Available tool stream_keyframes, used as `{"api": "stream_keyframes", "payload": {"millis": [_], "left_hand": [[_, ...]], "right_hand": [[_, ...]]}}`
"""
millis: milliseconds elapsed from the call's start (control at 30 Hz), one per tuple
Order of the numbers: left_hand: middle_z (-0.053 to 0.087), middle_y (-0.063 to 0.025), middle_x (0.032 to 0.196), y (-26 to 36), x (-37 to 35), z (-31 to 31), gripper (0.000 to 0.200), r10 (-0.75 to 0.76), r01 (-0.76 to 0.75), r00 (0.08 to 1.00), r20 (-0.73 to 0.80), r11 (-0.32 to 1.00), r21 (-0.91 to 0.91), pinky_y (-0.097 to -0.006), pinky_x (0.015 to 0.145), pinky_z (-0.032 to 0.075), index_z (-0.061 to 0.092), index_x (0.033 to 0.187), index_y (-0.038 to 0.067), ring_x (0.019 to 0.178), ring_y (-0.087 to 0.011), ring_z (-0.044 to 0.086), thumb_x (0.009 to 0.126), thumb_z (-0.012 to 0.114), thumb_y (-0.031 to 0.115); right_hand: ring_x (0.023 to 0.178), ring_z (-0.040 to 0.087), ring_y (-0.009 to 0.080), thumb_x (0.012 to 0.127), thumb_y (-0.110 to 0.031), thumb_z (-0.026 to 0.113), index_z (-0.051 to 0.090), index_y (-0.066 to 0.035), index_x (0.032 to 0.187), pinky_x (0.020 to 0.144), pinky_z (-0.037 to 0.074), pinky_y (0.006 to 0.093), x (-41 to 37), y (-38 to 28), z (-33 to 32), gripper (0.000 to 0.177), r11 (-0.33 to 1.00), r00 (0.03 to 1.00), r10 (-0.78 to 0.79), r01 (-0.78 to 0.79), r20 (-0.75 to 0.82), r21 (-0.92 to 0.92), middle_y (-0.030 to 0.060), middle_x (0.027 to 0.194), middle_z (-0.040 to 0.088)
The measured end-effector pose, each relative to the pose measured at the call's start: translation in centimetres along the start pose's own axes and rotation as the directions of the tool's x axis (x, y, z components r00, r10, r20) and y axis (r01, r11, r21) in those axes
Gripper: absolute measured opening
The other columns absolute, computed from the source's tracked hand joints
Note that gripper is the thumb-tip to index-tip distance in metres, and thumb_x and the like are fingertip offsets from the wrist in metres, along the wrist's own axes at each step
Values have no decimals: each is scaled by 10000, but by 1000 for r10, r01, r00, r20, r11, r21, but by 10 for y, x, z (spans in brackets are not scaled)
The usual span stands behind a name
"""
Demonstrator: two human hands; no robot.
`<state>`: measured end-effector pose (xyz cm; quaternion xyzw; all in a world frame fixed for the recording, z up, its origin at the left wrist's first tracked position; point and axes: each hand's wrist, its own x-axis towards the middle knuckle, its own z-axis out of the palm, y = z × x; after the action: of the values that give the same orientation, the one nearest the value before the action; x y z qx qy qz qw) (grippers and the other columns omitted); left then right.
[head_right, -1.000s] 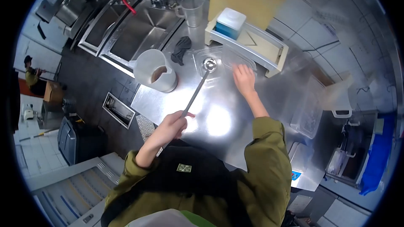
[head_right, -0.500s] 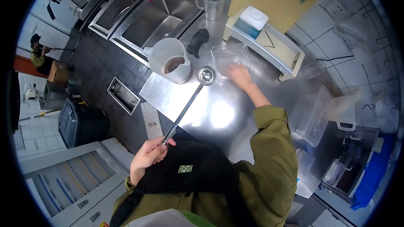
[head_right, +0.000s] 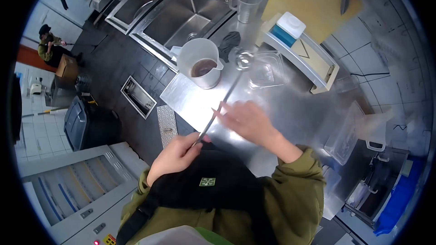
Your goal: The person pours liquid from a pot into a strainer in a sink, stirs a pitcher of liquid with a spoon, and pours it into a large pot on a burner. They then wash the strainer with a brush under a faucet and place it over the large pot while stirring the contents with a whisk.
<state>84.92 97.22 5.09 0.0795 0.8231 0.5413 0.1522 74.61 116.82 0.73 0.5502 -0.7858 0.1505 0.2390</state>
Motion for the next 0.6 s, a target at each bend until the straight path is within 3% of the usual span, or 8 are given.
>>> {"api": "stream_keyframes", "payload": {"millis": [100,200,233,300,400,467,533,600], "left_hand": [[530,-159,622,14,13,-15,173,147,-132,989,-12,915,381,-340,483,400,569,911,29,557,-305,529,741,549,60],[534,-121,618,26,23,-44,183,345,-216,920,-186,842,495,-318,489,411,574,906,29,527,-268,527,724,571,55],[561,-108,713,30,26,-64,237,393,-260,893,-219,848,461,-289,517,424,574,925,16,569,-226,539,695,607,62],[566,-116,903,16,36,-101,344,547,-396,732,-406,827,400,-247,616,421,555,968,-27,707,-175,528,771,549,255],[588,-86,864,-41,66,-146,288,364,-377,709,-604,920,112,-215,652,416,542,995,-34,695,-88,511,887,342,144],[592,-73,886,-94,102,-162,229,161,-280,793,-587,953,-117,-203,612,419,543,1012,-20,700,-78,513,877,409,108],[574,-57,975,-139,126,-169,269,176,-188,856,-486,982,25,-195,585,408,506,1102,32,698,-72,499,850,467,116],[563,-35,965,-165,146,-167,310,189,-215,908,-375,976,-29,-194,580,400,484,1133,44,668,-73,478,840,493,144]], "right_hand": [[702,484,129,647,-78,549,555,-73,975,557,395,242,37,-12,-17,328,997,969,-78,69,232,47,6,741,466],[666,476,137,635,-101,554,550,-63,958,506,418,266,64,11,-20,325,993,963,-89,65,254,103,9,688,434],[668,515,153,621,-72,564,565,-46,890,495,447,266,78,21,-25,270,984,970,-51,8,239,177,23,694,493],[593,505,140,622,-13,571,570,-16,815,471,423,238,93,41,-20,193,983,999,26,-22,-22,183,43,704,544],[521,504,98,690,51,564,579,30,764,462,391,187,113,52,-28,79,908,909,352,-274,-223,316,77,743,609],[513,498,59,790,-23,557,579,3,803,472,402,177,125,44,-29,37,609,663,731,-524,-164,596,48,723,606],[479,444,36,810,-33,544,549,0,849,426,356,161,138,44,-11,51,455,549,815,-406,-186,793,40,742,593],[470,429,33,821,-38,531,520,-14,903,408,338,160,147,42,16,86,365,476,868,-419,-141,831,33,743,571]]}}
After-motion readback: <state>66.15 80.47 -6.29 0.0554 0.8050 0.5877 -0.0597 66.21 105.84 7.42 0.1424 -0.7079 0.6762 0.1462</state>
